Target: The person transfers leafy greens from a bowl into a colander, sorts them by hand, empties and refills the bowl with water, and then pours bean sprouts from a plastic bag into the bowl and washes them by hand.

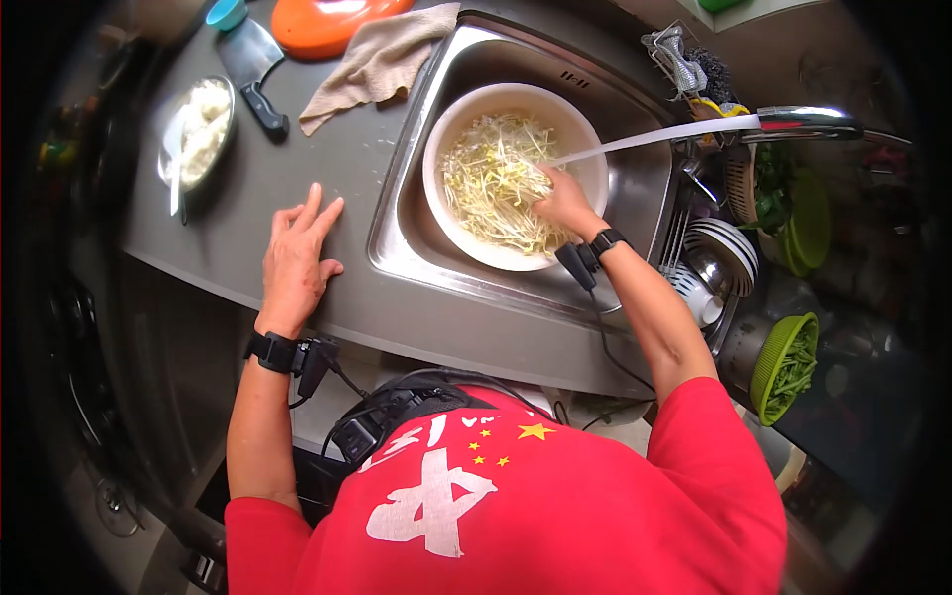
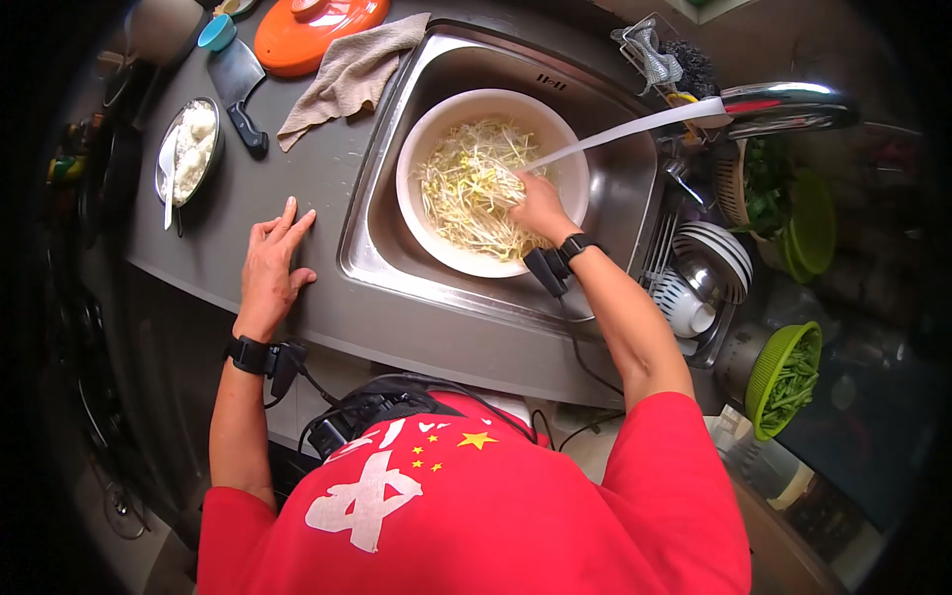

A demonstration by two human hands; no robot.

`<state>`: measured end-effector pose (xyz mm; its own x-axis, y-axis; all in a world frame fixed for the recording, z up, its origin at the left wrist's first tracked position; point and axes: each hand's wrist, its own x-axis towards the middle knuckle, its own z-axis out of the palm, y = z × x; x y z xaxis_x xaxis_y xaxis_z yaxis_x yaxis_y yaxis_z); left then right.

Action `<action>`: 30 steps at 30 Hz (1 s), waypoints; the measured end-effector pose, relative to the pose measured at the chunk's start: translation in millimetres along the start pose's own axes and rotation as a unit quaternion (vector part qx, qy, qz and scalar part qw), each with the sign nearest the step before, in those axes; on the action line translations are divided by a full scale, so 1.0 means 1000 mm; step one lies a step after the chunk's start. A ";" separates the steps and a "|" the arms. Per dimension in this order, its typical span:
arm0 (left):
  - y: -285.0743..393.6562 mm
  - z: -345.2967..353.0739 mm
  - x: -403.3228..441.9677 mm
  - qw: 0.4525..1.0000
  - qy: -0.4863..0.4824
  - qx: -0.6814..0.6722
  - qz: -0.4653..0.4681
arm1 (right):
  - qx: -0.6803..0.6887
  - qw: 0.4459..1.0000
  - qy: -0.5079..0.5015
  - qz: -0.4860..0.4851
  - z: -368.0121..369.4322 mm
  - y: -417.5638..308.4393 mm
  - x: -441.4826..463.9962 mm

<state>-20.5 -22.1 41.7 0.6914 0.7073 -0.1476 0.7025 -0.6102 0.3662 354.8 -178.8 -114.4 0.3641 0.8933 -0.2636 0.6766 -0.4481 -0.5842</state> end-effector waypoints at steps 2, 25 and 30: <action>0.000 -0.001 0.000 1.000 -0.001 0.005 0.000 | 0.036 0.999 0.028 -0.010 -0.008 -0.006 -0.008; 0.006 -0.005 0.000 1.000 0.011 -0.008 -0.001 | -0.083 0.995 -0.009 0.058 0.020 0.007 0.017; 0.008 -0.005 0.001 1.000 0.002 -0.008 -0.006 | -0.115 0.980 -0.124 0.100 0.031 -0.074 -0.005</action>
<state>-15.4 -24.5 48.7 0.6819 0.7163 -0.1480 0.7082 -0.5961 0.3783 283.1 -149.5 -93.3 0.3556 0.7551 -0.5507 0.7449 -0.5849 -0.3210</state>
